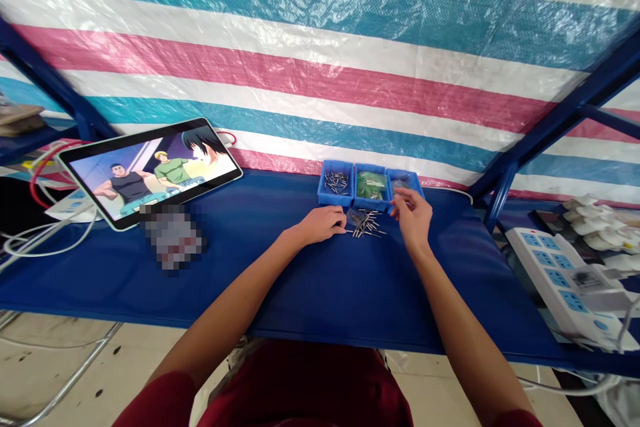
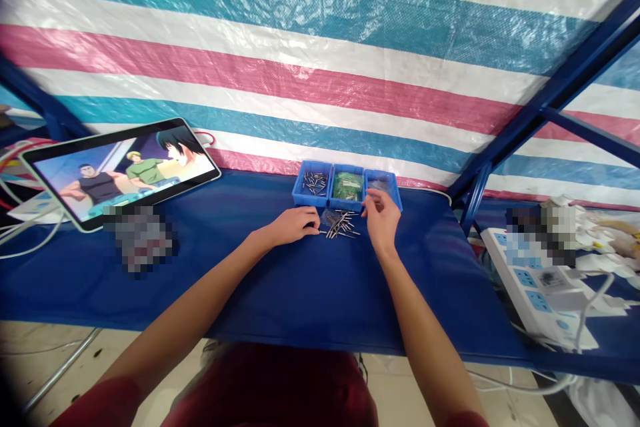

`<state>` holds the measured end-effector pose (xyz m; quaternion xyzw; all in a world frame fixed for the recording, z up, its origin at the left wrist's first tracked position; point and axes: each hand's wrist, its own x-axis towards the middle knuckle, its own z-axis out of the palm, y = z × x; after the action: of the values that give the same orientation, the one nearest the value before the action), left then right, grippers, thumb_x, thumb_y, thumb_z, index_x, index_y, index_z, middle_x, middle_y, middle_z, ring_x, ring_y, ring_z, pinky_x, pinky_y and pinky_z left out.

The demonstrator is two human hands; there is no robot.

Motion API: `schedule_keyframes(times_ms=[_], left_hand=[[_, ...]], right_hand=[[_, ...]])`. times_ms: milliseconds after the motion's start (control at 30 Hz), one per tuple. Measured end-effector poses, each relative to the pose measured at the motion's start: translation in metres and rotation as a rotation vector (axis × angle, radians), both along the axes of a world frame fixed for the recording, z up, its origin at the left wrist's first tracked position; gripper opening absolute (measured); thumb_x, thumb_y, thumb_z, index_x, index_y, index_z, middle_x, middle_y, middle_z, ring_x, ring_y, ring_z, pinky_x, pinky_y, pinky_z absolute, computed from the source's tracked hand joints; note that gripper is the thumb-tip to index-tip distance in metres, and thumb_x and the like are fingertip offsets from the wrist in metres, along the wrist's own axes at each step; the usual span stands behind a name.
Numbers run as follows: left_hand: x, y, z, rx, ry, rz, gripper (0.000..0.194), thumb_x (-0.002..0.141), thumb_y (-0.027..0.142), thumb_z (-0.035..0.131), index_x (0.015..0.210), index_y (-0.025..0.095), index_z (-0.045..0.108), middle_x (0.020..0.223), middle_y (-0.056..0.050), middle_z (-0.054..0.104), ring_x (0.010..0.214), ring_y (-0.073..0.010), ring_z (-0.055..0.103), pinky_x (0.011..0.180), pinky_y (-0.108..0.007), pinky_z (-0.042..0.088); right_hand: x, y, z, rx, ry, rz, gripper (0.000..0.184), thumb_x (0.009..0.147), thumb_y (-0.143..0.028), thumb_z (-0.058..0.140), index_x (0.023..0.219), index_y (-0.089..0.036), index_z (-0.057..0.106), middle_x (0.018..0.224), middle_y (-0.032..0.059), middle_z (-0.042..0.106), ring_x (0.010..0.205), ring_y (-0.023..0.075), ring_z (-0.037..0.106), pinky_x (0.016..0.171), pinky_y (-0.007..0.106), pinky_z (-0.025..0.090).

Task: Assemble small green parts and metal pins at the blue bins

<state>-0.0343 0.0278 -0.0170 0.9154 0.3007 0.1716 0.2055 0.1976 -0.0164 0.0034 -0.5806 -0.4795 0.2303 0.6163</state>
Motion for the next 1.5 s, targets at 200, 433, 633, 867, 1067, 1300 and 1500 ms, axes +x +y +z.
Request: schedule_keyframes(times_ms=[200,433,633,867,1067,1300,1500], left_hand=[[0.007,-0.005,0.005,-0.014,-0.156,0.101,0.011,0.090,0.021,0.051,0.084,0.018,0.060,0.080,-0.002,0.063,0.075,-0.0159,0.058,0.070,-0.024,0.040],[0.024,-0.023,0.014,-0.292,-0.684,0.228,0.019,0.082,0.034,0.064,0.080,0.015,0.067,0.076,-0.003,0.067,0.068,-0.0139,0.059,0.069,-0.026,0.047],[0.034,-0.025,0.008,-0.511,-0.926,0.264,0.029,0.072,0.040,0.074,0.083,0.013,0.070,0.081,-0.007,0.070,0.070,-0.0169,0.064,0.069,-0.031,0.053],[0.024,-0.028,0.017,-0.196,-0.636,0.234,0.025,0.094,0.037,0.048,0.097,0.017,0.063,0.081,-0.003,0.067,0.077,-0.0152,0.063,0.080,-0.028,0.048],[0.024,-0.024,0.018,-0.100,-0.581,0.179,0.025,0.094,0.034,0.047,0.088,0.018,0.065,0.092,-0.007,0.066,0.089,-0.0180,0.061,0.086,-0.030,0.045],[0.024,-0.021,0.013,-0.254,-0.571,0.195,0.027,0.092,0.037,0.050,0.091,0.017,0.067,0.077,-0.003,0.066,0.066,-0.0136,0.058,0.067,-0.025,0.045],[0.026,-0.021,0.012,-0.468,-0.710,0.224,0.028,0.082,0.041,0.065,0.096,0.017,0.062,0.060,0.004,0.056,0.048,-0.0084,0.047,0.049,-0.021,0.038]], right_hand=[[-0.017,-0.009,0.002,0.044,-0.460,0.390,0.022,0.084,-0.039,0.062,0.089,-0.020,0.073,0.078,0.0047,0.068,0.064,0.0163,0.058,0.060,0.029,0.047],[-0.024,-0.010,-0.002,0.009,-0.358,0.436,0.026,0.085,-0.043,0.060,0.082,-0.020,0.072,0.075,0.0049,0.069,0.058,0.0160,0.058,0.057,0.030,0.047],[-0.026,-0.008,-0.004,-0.109,-0.053,0.494,0.034,0.078,-0.052,0.064,0.080,-0.018,0.069,0.065,0.0021,0.064,0.046,0.0128,0.051,0.044,0.026,0.041],[-0.026,-0.010,-0.005,-0.049,-0.296,0.297,0.033,0.087,-0.045,0.055,0.092,-0.018,0.073,0.074,0.0052,0.069,0.056,0.0163,0.058,0.053,0.028,0.045],[-0.026,-0.014,0.001,0.050,-0.370,0.217,0.032,0.089,-0.041,0.052,0.089,-0.017,0.073,0.079,0.0069,0.071,0.063,0.0177,0.060,0.062,0.030,0.047],[-0.026,-0.014,0.002,0.065,-0.376,0.212,0.032,0.089,-0.042,0.052,0.088,-0.018,0.073,0.078,0.0062,0.071,0.064,0.0183,0.061,0.063,0.030,0.048],[-0.024,-0.015,0.002,0.068,-0.391,0.322,0.026,0.086,-0.039,0.056,0.092,-0.020,0.072,0.079,0.0047,0.069,0.059,0.0152,0.056,0.056,0.028,0.045]])
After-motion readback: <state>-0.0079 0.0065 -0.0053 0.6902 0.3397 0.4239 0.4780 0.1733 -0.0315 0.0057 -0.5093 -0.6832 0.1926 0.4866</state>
